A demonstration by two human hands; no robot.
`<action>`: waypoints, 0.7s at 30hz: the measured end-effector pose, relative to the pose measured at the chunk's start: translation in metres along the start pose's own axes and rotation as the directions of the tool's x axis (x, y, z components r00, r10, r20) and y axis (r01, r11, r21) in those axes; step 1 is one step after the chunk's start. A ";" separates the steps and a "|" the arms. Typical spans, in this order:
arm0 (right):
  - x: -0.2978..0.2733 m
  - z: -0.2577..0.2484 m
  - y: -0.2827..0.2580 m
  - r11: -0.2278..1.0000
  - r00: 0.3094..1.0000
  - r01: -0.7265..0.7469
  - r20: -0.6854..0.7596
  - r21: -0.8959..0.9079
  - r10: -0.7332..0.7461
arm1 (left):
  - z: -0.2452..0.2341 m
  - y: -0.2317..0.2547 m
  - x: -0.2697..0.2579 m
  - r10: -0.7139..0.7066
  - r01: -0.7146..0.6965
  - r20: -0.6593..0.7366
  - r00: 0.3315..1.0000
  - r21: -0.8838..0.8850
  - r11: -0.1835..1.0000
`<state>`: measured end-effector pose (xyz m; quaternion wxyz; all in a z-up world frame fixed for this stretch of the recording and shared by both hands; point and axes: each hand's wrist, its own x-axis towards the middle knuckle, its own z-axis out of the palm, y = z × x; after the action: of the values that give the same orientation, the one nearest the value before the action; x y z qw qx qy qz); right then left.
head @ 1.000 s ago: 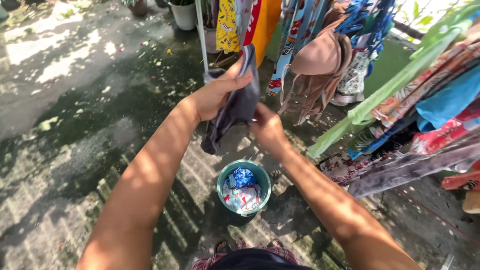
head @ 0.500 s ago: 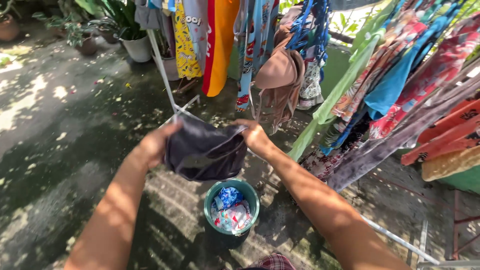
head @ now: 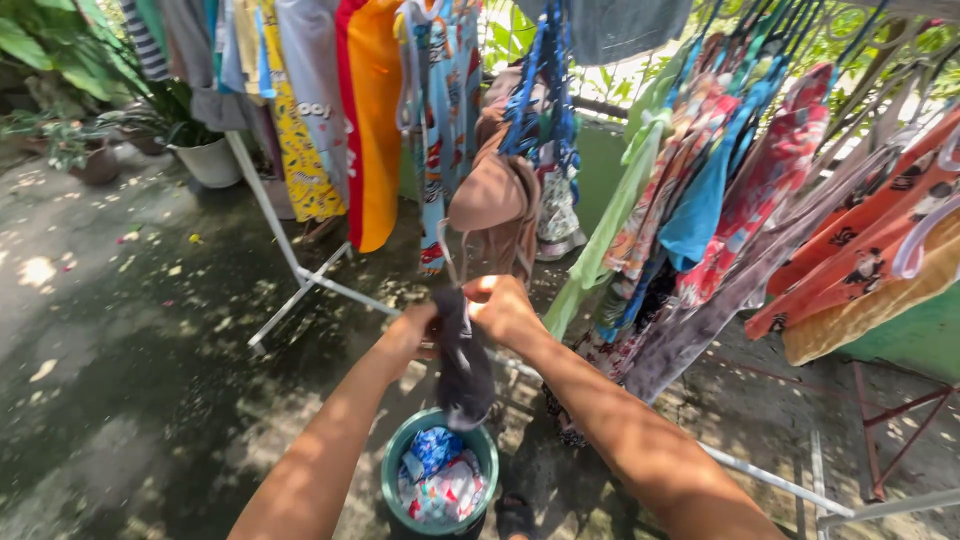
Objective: Hanging wet clothes from a bucket onto a laundry rack using plastic hangers.
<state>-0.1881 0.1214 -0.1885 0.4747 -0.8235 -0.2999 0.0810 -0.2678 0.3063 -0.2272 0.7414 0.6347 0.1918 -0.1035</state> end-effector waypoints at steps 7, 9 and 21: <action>0.016 -0.048 0.000 0.562 0.934 -0.351 0.327 0.749 0.147 | 0.014 0.025 0.033 0.360 -0.362 0.040 0.932 0.147 0.921; 0.025 -0.043 0.013 0.743 0.967 -0.236 0.228 0.626 0.115 | 0.039 0.065 -0.001 0.129 -0.115 0.064 0.990 -0.189 0.975; 0.080 -0.111 0.020 0.983 0.888 0.105 -0.460 0.152 -0.024 | 0.105 0.097 0.067 0.697 -0.538 0.140 0.704 0.745 0.395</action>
<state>-0.0689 0.0782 -0.1335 0.6037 -0.7648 -0.1993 -0.1047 -0.1528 0.2262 -0.1551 0.3775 0.9082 -0.0468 0.1746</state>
